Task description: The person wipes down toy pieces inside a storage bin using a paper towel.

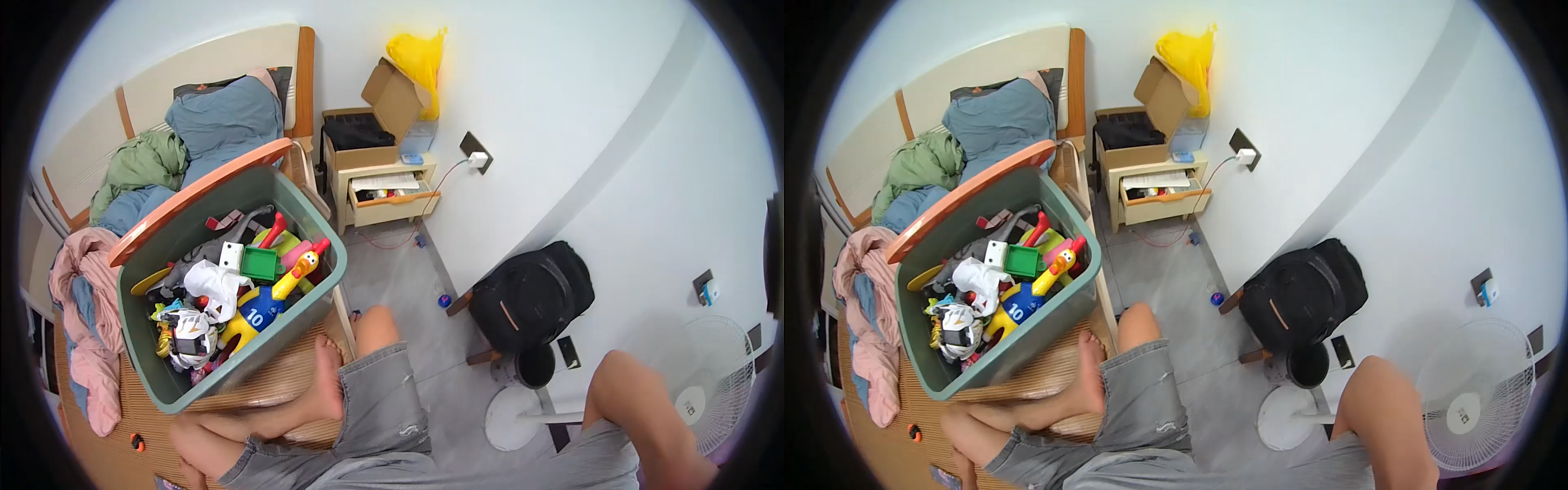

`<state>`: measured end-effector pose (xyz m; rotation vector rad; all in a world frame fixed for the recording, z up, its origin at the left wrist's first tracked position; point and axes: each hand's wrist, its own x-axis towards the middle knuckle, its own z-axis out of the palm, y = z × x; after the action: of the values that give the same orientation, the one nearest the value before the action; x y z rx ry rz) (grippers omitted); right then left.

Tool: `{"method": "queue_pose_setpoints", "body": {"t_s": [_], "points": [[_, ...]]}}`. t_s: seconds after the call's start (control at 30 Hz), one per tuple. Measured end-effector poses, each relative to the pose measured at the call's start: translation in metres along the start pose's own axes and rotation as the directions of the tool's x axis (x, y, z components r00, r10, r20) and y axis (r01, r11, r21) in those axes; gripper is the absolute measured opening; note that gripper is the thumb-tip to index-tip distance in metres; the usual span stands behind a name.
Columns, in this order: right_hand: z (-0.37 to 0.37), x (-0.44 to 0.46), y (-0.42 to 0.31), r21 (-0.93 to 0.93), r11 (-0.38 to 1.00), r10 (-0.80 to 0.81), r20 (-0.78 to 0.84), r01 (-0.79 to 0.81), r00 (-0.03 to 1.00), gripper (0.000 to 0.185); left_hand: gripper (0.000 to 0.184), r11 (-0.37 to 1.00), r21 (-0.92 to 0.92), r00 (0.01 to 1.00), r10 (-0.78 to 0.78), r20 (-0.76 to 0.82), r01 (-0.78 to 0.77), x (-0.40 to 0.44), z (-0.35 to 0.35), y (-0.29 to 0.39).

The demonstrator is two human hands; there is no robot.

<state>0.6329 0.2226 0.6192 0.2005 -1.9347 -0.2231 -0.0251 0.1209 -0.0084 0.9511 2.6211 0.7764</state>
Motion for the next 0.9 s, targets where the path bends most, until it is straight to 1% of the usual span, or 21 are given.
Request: {"method": "queue_pose_setpoints", "body": {"t_s": [0.07,0.1,0.17,0.2,0.3,0.33,0.4,0.43,0.5,0.53,0.57,0.6,0.63,0.7,0.73,0.77,0.8,0.83,0.87,0.9], "points": [[0.013,0.008,0.021,-0.104,0.994,-0.008,0.072,0.016,0.997,0.008,0.052,1.000,-0.001,1.000,0.001,-0.008,-0.001,-0.001,0.007,0.000],[0.018,0.015,0.027,-0.363,0.914,-0.116,0.192,0.181,0.975,0.009,0.052,1.000,0.000,1.000,0.000,-0.014,0.000,-0.002,0.008,-0.004],[0.022,0.022,0.031,-0.552,0.759,-0.182,0.332,0.347,0.925,0.011,0.052,1.000,0.010,1.000,0.001,-0.012,-0.001,-0.007,0.009,-0.014],[0.020,0.023,0.029,-0.523,0.748,-0.275,0.317,0.409,0.908,0.011,0.052,1.000,0.015,1.000,0.007,-0.011,-0.007,-0.009,0.009,-0.018],[0.031,0.025,0.025,-0.522,0.726,-0.351,0.278,0.448,0.894,0.010,0.053,1.000,0.014,1.000,0.025,-0.005,-0.025,-0.009,0.014,-0.025],[0.032,0.027,0.027,-0.452,0.784,-0.341,0.258,0.425,0.904,0.010,0.053,1.000,0.011,1.000,0.027,-0.004,-0.027,-0.009,0.016,-0.026],[0.035,0.033,0.022,-0.382,0.835,-0.328,0.232,0.396,0.916,0.010,0.053,0.999,0.012,0.999,0.047,-0.005,-0.047,-0.008,0.016,-0.032],[0.034,0.039,0.013,-0.294,0.880,-0.338,0.162,0.372,0.927,0.011,0.053,0.998,0.016,0.998,0.058,-0.006,-0.058,-0.006,0.017,-0.045],[0.031,0.045,0.008,-0.194,0.917,-0.339,0.086,0.349,0.937,0.012,0.053,0.997,0.014,0.997,0.081,-0.006,-0.081,-0.006,0.017,-0.058],[0.030,0.047,0.012,-0.146,0.926,-0.327,0.154,0.349,0.932,0.012,0.053,0.995,0.019,0.995,0.097,-0.005,-0.097,-0.008,0.016,-0.064],[0.036,0.047,0.020,-0.117,0.928,-0.329,0.184,0.353,0.926,0.012,0.053,0.991,0.024,0.992,0.129,0.006,-0.129,-0.011,0.009,-0.059],[0.045,0.047,0.032,-0.088,0.931,-0.329,0.214,0.354,0.920,0.013,0.053,0.989,0.027,0.989,0.148,0.006,-0.148,-0.011,0.011,-0.070],[0.062,0.039,0.040,-0.164,0.943,-0.258,0.184,0.288,0.948,0.013,0.053,0.984,0.039,0.985,0.174,0.012,-0.175,-0.012,0.014,-0.080],[0.074,0.036,0.043,-0.228,0.949,-0.190,0.141,0.219,0.972,0.013,0.054,0.996,-0.039,0.997,0.075,-0.024,-0.075,-0.017,0.013,-0.075],[0.070,0.040,0.034,-0.308,0.892,-0.290,0.173,0.331,0.941,0.013,0.054,0.992,-0.124,0.999,-0.016,-0.041,0.010,-0.018,0.016,-0.071],[0.070,0.043,0.033,-0.343,0.858,-0.334,0.193,0.383,0.923,0.013,0.054,0.992,-0.126,0.999,-0.020,-0.041,0.015,-0.018,0.020,-0.073],[0.069,0.047,0.032,-0.376,0.819,-0.378,0.212,0.432,0.901,0.013,0.053,0.998,-0.061,0.997,0.023,-0.071,-0.027,-0.018,0.022,-0.076],[0.067,0.049,0.032,-0.453,0.729,-0.496,0.169,0.514,0.852,0.012,0.053,0.998,0.007,0.993,0.067,-0.096,-0.066,-0.020,0.020,-0.082],[0.070,0.050,0.034,-0.489,0.678,-0.552,0.153,0.548,0.820,0.012,0.053,0.998,0.012,0.994,0.059,-0.096,-0.059,-0.025,0.014,-0.081],[0.073,0.051,0.036,-0.528,0.625,-0.606,0.136,0.575,0.784,0.012,0.052,0.999,-0.019,0.997,0.043,-0.060,-0.044,-0.025,0.011,-0.076]]}}
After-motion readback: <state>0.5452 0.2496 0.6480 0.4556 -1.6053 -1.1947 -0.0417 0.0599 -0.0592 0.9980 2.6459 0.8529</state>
